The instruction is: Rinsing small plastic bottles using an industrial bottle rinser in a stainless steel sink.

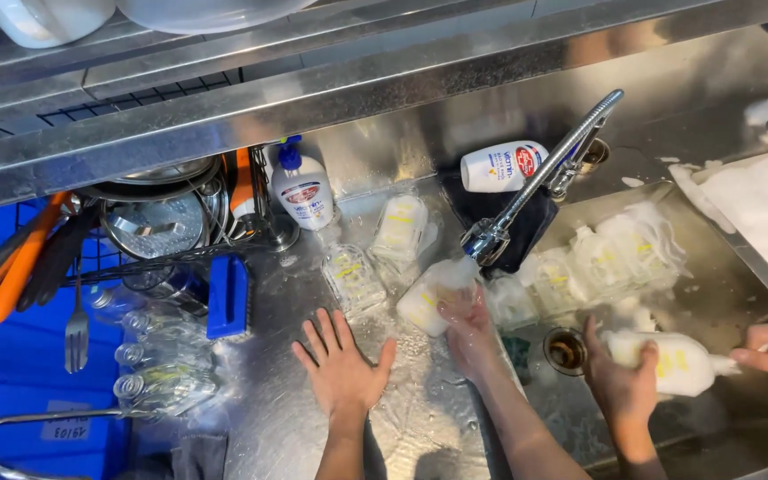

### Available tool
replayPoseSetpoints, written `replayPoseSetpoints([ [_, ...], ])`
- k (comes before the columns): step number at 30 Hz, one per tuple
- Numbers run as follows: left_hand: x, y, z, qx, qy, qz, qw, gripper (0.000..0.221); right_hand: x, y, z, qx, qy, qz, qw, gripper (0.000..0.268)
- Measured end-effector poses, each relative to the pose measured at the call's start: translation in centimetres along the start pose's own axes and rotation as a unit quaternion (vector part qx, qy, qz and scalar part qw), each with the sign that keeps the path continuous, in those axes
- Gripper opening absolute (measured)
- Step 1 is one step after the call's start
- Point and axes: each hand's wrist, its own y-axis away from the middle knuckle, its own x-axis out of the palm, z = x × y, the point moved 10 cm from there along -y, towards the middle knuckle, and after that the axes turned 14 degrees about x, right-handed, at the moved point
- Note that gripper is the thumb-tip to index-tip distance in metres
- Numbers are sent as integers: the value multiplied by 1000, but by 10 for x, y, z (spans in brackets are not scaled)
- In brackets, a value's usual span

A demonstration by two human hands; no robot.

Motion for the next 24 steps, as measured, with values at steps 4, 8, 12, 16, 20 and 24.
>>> replayPoseSetpoints([
  [4,2,-3,-1,2,-8,-14,1000,114,29,14,21,7,84,55,995,76],
  [8,-1,7,-4,43,-204,-332,920,115,17,7,32,16,103,81,991,51],
  [12,-2,9,-5,40,-209,-331,919,114,20,2,41,58,25,-78,995,36],
  [16,-5,6,-4,45,-200,-334,920,114,18,5,33,164,-20,-145,976,21],
  [20,-1,6,-3,44,-198,-330,922,115,65,25,39,154,-2,-64,986,38],
  [24,-1,7,-4,40,-201,-330,922,115,68,20,10,235,-15,8,972,33],
])
